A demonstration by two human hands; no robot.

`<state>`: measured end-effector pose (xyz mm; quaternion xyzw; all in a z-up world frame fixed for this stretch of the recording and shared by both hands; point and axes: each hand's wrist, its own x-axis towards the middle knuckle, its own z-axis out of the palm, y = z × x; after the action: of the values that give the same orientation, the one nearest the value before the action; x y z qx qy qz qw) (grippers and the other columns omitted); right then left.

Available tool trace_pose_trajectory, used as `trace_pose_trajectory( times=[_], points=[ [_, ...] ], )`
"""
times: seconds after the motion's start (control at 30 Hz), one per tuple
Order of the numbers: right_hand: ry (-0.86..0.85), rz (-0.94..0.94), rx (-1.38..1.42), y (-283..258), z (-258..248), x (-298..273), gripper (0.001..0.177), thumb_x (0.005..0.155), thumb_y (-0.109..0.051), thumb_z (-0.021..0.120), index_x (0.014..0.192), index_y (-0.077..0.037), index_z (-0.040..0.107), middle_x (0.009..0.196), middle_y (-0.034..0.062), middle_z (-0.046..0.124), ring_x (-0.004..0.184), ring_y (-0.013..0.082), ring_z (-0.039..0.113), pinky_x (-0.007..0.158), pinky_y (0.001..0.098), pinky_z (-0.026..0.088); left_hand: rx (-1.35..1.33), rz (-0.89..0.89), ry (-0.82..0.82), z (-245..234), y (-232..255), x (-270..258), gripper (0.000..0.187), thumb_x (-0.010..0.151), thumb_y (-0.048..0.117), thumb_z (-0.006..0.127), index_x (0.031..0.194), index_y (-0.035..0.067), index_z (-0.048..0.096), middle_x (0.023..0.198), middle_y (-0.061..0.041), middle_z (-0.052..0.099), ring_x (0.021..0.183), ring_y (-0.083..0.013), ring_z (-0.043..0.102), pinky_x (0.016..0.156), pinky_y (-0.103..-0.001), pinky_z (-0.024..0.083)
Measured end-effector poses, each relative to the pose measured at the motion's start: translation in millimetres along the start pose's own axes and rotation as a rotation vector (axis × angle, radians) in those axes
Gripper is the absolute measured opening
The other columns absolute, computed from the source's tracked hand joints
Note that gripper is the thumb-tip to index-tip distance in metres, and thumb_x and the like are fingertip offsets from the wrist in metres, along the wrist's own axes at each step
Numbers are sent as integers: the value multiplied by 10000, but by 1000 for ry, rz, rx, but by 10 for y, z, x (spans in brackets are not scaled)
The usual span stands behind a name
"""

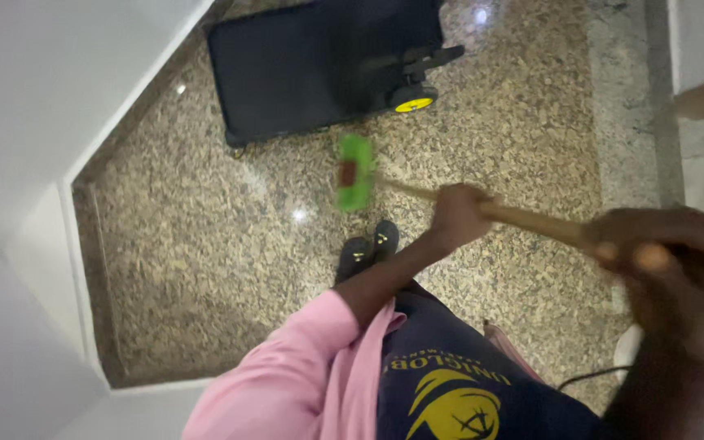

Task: The person sweeps a granite floor using a broom, pushing debris along the hallway, and then adjusts a cart of folded white linens before continuing to sweep.

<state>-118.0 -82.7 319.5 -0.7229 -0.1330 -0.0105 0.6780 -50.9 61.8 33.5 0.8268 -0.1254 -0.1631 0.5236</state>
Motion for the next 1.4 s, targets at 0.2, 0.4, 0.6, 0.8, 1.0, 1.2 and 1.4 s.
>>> trace_pose_trajectory(
  times=[0.2,0.4,0.6,0.8,1.0,1.2,1.4],
  points=[
    [521,428,114,879,1041,-254,221,1038,-218,669,885,-58,670,834,90,694,837,210,708,892,407,602,485,-153,-9,-88,-1664,-696,139,702,209,775,799,110,760,835,-157,711,857,-391,663,780,-565,509],
    [290,454,-123,743,1460,-22,258,1059,-168,635,835,-51,686,827,77,688,802,133,626,747,341,493,318,-17,21,-14,-2497,-797,137,745,198,764,783,72,724,876,-184,699,903,-409,656,848,-505,518],
    [247,448,-479,119,1466,212,195,1029,-191,702,886,-62,735,748,55,682,609,120,542,565,312,399,-119,304,66,404,-1851,-48,100,799,100,690,733,129,621,734,-50,662,698,-235,668,685,-406,551],
    [93,348,-614,134,1705,373,166,965,-210,729,905,-56,741,674,48,638,582,111,522,526,280,390,-460,417,-127,22,-1240,374,245,884,211,770,754,73,617,718,-38,620,687,-197,632,634,-377,535],
    [316,346,-559,-310,1331,242,247,1043,-226,658,902,-29,707,740,84,648,595,150,553,556,315,406,-69,320,-73,-228,-499,199,163,707,261,789,742,117,722,786,-96,727,766,-314,711,690,-436,583],
    [478,212,96,455,473,190,295,1141,-168,674,892,-11,660,832,121,672,736,212,654,798,386,559,173,6,-68,4,-1127,291,222,674,256,758,853,125,748,866,-156,734,851,-380,718,762,-500,576],
    [513,300,108,1230,195,154,208,1048,-185,702,903,-37,677,851,82,688,782,177,658,761,352,543,209,131,-71,448,-2221,782,222,716,269,759,855,96,745,906,-168,731,884,-392,702,779,-497,574]
  ],
)
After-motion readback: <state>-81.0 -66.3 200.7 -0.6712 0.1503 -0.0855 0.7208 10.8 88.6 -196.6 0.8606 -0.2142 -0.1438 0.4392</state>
